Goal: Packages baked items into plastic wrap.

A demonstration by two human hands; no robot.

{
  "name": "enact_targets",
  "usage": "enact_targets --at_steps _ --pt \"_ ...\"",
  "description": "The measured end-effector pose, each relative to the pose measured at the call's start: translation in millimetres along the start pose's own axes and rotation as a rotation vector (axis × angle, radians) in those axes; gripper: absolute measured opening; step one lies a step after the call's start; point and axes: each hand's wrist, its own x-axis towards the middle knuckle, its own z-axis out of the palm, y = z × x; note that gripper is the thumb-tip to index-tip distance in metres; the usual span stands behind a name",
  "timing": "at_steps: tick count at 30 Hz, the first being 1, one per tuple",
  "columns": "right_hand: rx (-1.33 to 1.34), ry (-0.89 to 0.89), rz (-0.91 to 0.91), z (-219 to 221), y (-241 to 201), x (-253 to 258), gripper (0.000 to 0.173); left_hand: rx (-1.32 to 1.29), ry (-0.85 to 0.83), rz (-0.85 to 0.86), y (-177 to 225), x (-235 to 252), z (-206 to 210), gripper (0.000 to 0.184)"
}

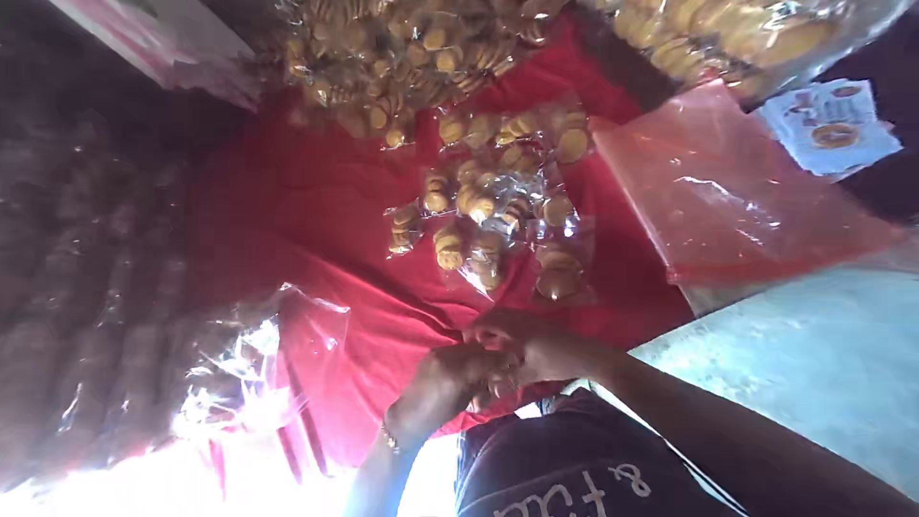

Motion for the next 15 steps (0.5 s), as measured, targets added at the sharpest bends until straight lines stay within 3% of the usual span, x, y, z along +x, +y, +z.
enact_targets --at_steps 2,3,5,7,9,11,12,14,15 --pt "0.386 -0.163 0.068 4.8 8.9 -23.1 0.048 -0.139 -0.035 0.027 2.4 14.5 -2.6 0.020" --pt "0.454 -0.115 0.069 11.2 17.2 -35.7 0.043 -0.186 -0.016 -0.029 -1.9 25.6 -1.6 0.023" --pt "0.264 0.086 0.070 19.4 26.4 -62.4 0.039 -0.184 -0.007 -0.251 -11.6 58.1 6.3 0.024" --pt "0.051 0.247 0.134 17.8 30.0 -85.6 0.041 -0.050 -0.176 -0.518 -15.8 101.3 21.0 0.029" --pt "-0.065 0.393 0.217 8.7 27.0 -106.4 0.041 0.097 -0.350 -0.662 -19.2 132.7 48.6 0.050" --pt "-0.206 0.497 0.304 -7.8 24.6 -123.4 0.041 0.269 -0.392 -0.573 -18.2 138.2 82.4 0.081" --pt "-0.245 0.528 0.360 -17.3 24.5 -130.9 0.042 0.352 -0.380 -0.486 -15.9 136.8 98.7 0.087" --pt "-0.241 0.548 0.446 -31.1 24.4 -146.8 0.045 0.381 -0.289 -0.340 -19.5 129.1 124.1 0.077" --pt "-0.225 0.543 0.468 -36.8 23.2 -153.5 0.046 0.366 -0.172 -0.282 -28.5 125.2 131.6 0.059"
